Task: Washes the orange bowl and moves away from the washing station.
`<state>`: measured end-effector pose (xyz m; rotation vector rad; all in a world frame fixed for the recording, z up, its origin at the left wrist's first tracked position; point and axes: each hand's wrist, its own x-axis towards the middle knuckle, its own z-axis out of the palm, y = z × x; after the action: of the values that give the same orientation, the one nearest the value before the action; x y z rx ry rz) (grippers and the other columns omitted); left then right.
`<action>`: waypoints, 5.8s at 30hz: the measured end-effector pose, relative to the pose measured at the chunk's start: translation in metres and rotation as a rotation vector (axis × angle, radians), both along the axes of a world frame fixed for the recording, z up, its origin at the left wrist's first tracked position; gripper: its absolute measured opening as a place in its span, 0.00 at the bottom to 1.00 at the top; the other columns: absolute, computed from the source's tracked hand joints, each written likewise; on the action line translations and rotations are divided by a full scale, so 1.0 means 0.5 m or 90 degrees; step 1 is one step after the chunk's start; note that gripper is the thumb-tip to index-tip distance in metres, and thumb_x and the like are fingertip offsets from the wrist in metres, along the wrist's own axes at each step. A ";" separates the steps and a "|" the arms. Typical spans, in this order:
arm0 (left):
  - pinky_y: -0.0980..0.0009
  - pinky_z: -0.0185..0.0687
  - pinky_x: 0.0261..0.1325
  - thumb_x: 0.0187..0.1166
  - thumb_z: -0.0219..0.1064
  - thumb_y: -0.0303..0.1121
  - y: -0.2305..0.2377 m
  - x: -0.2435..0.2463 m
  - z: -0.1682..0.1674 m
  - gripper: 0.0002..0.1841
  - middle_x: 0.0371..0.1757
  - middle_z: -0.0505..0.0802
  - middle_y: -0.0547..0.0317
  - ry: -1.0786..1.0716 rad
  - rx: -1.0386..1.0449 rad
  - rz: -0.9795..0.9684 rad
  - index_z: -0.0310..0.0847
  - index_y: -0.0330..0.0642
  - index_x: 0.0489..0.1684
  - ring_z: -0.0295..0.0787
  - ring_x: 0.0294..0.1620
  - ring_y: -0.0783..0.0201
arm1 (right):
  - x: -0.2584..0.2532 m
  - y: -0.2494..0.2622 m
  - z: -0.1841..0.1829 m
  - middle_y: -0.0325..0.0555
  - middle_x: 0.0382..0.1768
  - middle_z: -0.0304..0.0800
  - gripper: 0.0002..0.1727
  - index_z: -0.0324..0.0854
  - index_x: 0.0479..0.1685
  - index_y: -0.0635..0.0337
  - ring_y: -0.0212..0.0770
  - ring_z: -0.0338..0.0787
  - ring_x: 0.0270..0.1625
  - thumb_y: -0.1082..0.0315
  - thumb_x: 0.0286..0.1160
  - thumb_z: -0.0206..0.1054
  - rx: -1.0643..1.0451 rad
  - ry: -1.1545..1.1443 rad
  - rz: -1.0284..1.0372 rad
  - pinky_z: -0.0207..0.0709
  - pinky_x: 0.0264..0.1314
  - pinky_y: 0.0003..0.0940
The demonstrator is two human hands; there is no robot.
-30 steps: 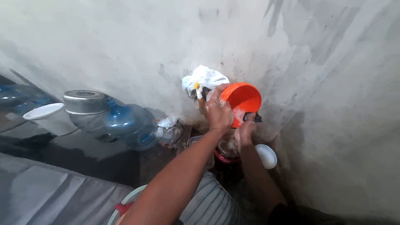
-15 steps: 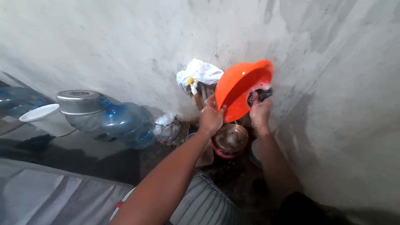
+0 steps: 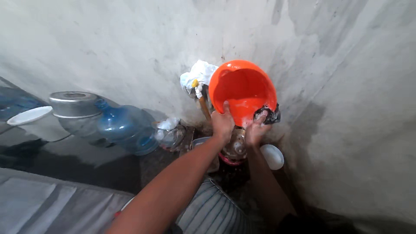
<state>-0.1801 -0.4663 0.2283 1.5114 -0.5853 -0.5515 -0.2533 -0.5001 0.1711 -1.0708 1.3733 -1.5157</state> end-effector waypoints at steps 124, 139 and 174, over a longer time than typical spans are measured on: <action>0.42 0.82 0.60 0.85 0.23 0.71 0.049 0.056 0.022 0.49 0.54 0.90 0.41 0.011 0.051 -0.090 0.84 0.37 0.56 0.88 0.58 0.48 | 0.055 -0.069 0.185 0.59 0.64 0.86 0.24 0.79 0.71 0.57 0.61 0.86 0.68 0.54 0.90 0.49 -0.275 0.741 0.572 0.78 0.66 0.68; 0.45 0.84 0.52 0.88 0.32 0.68 0.051 0.053 0.040 0.43 0.40 0.90 0.45 -0.066 0.058 -0.121 0.84 0.37 0.42 0.89 0.47 0.51 | 0.031 -0.064 0.207 0.62 0.62 0.85 0.26 0.69 0.76 0.58 0.63 0.89 0.60 0.52 0.88 0.52 -0.213 0.691 0.531 0.82 0.57 0.68; 0.59 0.81 0.45 0.93 0.45 0.57 0.015 0.039 0.065 0.29 0.37 0.85 0.53 0.133 -0.049 0.013 0.81 0.40 0.44 0.83 0.39 0.61 | 0.043 0.026 -0.038 0.42 0.89 0.67 0.25 0.82 0.71 0.57 0.58 0.50 0.95 0.58 0.77 0.58 -0.721 0.515 0.118 0.30 0.93 0.71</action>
<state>-0.1607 -0.4585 0.2609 1.3667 -0.4240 -0.6542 -0.2318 -0.4869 0.1523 -2.6348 0.7109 -1.7990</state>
